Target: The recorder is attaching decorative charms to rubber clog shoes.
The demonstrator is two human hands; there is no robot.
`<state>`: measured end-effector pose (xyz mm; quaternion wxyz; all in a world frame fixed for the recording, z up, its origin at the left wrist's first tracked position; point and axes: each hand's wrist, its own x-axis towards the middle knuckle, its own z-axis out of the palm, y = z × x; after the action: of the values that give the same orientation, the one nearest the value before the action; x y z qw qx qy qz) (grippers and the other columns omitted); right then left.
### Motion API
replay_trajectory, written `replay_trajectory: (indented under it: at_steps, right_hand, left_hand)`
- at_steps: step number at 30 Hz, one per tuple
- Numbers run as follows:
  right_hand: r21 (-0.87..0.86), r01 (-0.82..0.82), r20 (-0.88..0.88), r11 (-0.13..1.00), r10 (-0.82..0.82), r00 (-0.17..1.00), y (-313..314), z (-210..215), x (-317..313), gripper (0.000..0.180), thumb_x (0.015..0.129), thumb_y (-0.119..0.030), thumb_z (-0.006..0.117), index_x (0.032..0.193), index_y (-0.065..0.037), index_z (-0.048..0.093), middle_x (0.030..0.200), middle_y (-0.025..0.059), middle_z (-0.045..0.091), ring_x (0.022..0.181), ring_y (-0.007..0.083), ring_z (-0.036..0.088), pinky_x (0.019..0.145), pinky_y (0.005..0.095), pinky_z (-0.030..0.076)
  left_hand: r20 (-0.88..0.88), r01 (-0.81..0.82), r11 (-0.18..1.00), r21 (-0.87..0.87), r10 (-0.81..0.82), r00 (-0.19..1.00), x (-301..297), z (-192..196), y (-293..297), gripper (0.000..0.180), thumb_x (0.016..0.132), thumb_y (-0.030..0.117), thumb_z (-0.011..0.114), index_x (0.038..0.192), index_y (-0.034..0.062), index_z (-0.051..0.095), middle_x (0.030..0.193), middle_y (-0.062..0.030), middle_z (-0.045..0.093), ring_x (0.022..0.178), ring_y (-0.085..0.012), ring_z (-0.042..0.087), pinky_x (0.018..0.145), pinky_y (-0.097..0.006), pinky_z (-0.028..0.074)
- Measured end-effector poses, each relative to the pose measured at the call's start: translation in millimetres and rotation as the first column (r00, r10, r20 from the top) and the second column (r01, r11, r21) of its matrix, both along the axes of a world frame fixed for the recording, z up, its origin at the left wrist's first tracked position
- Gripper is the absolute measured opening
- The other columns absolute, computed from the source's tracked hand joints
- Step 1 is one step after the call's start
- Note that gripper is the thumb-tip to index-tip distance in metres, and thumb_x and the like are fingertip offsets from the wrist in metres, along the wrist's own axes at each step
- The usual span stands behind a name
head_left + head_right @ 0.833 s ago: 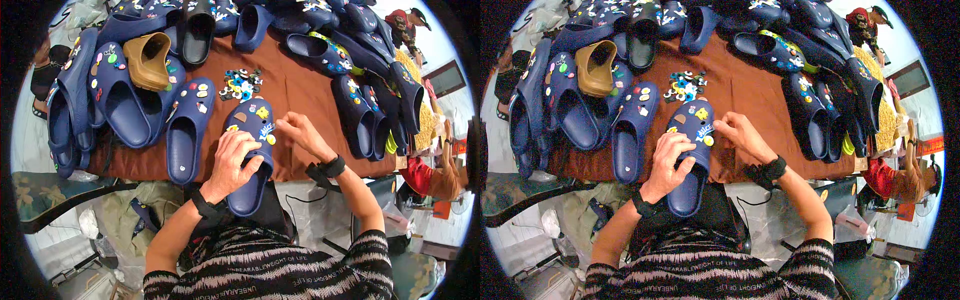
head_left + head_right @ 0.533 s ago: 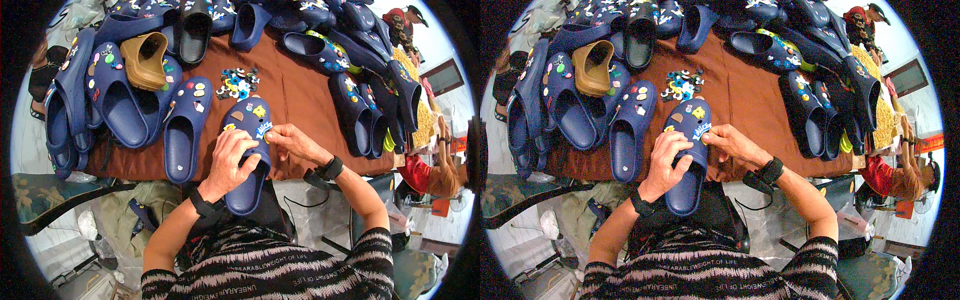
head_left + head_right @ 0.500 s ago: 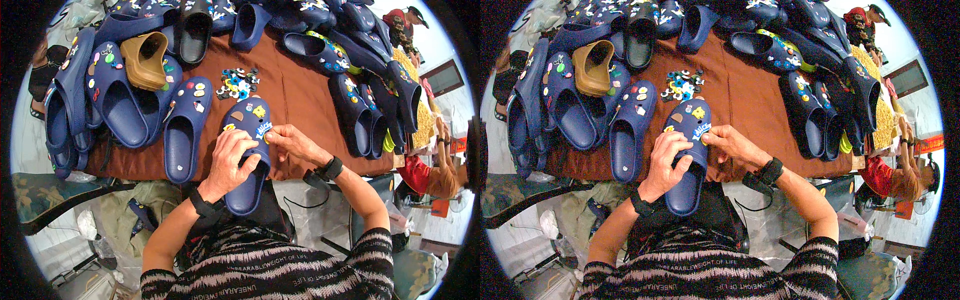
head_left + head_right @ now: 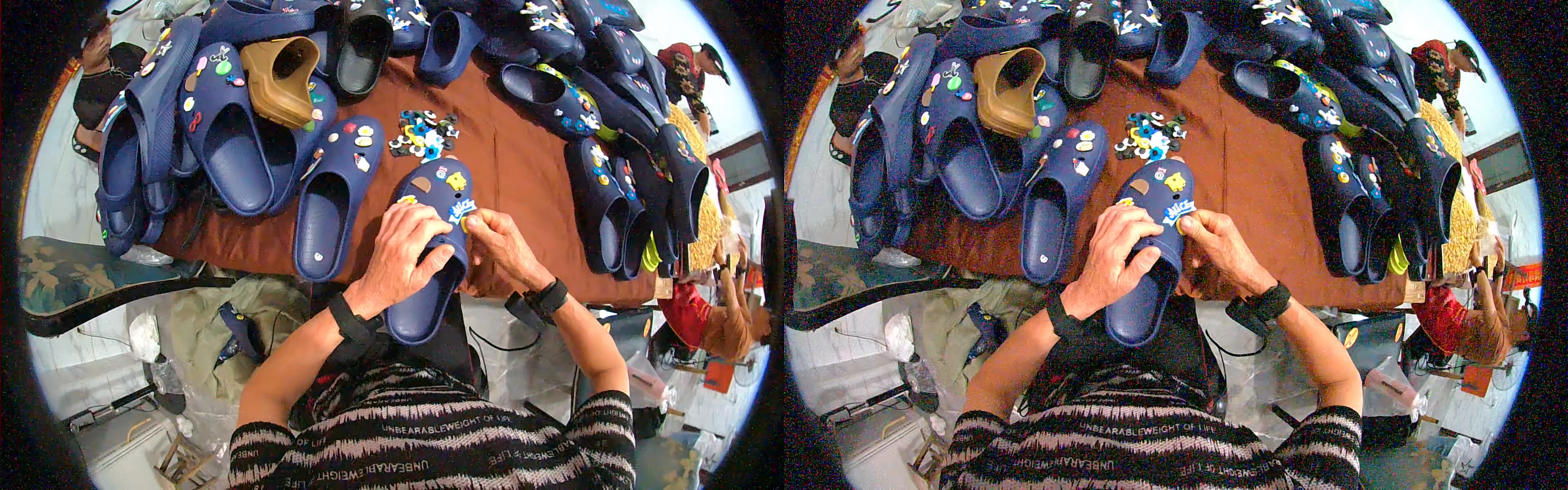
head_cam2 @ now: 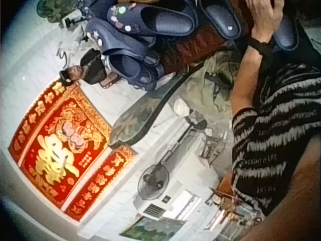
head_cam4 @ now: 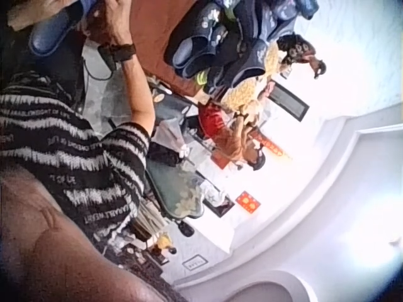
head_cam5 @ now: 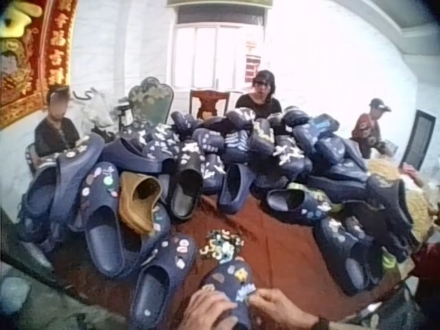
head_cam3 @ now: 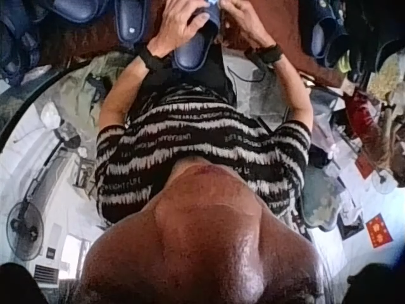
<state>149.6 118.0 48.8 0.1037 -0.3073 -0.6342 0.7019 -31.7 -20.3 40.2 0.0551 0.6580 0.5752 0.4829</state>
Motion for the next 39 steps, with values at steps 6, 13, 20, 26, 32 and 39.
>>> replay_trajectory:
  at_steps: [6,13,20,26,32,39]
  right_hand:
    - [-0.06,0.037,-0.019,0.998,-0.038,0.999,-20.0,16.1,8.8,0.035,0.105,-0.035,0.055,0.085,-0.006,0.055,0.066,-0.0002,0.055,0.057,0.009,0.054,0.048,0.027,0.043]
    - [0.329,-0.01,0.018,0.944,0.004,1.0,-48.5,18.0,16.0,0.037,0.09,-0.028,0.078,0.106,-0.004,0.054,0.071,0.0012,0.053,0.063,0.0094,0.05,0.055,0.0278,0.042]
    - [0.282,0.062,0.028,0.958,-0.073,0.997,-58.2,33.4,6.0,0.03,0.092,-0.02,0.074,0.108,-0.001,0.057,0.079,0.0067,0.053,0.066,0.0159,0.052,0.059,0.0305,0.045]
    - [0.751,0.036,-0.072,0.659,0.027,0.997,-54.2,37.7,-0.1,0.029,0.089,-0.014,0.075,0.111,-0.002,0.061,0.104,0.0117,0.059,0.072,0.0202,0.06,0.061,0.0322,0.052]
    - [0.785,-0.046,0.005,0.618,0.068,0.998,-49.4,39.9,-3.4,0.033,0.087,-0.015,0.077,0.113,-0.003,0.062,0.111,0.0149,0.061,0.077,0.0288,0.065,0.062,0.0365,0.055]
    - [0.805,-0.02,0.004,0.593,0.027,1.0,-49.3,42.2,-10.1,0.025,0.088,-0.015,0.074,0.107,-0.002,0.064,0.103,0.0155,0.061,0.081,0.0327,0.065,0.064,0.0395,0.054]
  left_hand:
    - [0.155,-0.078,0.996,-0.049,0.085,0.984,-5.0,-8.6,-21.7,0.038,0.101,0.036,0.054,0.12,0.0039,0.063,0.119,-0.0172,0.058,0.118,-0.0375,0.053,0.105,-0.048,0.038]
    - [0.179,-0.106,0.992,-0.075,0.118,0.977,-1.4,-12.9,-29.7,0.034,0.101,0.033,0.056,0.118,0.0049,0.065,0.121,-0.0173,0.057,0.12,-0.0369,0.052,0.105,-0.047,0.039]
    - [0.169,-0.106,0.993,-0.058,0.115,0.979,-3.7,-13.8,-22.3,0.025,0.098,0.026,0.06,0.11,0.0048,0.067,0.114,-0.014,0.061,0.118,-0.035,0.054,0.105,-0.046,0.04]
    - [0.119,-0.088,0.996,-0.024,0.091,0.989,-3.7,-10.1,-16.1,0.029,0.1,0.033,0.057,0.104,0.0053,0.066,0.108,-0.0136,0.06,0.114,-0.0354,0.055,0.103,-0.046,0.039]
    - [0.087,-0.079,0.996,-0.049,0.083,0.993,-4.2,-7.8,-16.7,0.035,0.102,0.039,0.054,0.104,0.0068,0.066,0.109,-0.0134,0.059,0.113,-0.0359,0.054,0.103,-0.047,0.038]
    - [0.042,-0.05,0.999,-0.001,0.05,0.998,-9.9,-9.9,-3.9,0.035,0.103,0.04,0.052,0.1,0.007,0.064,0.1,-0.0129,0.061,0.105,-0.0357,0.057,0.101,-0.047,0.039]
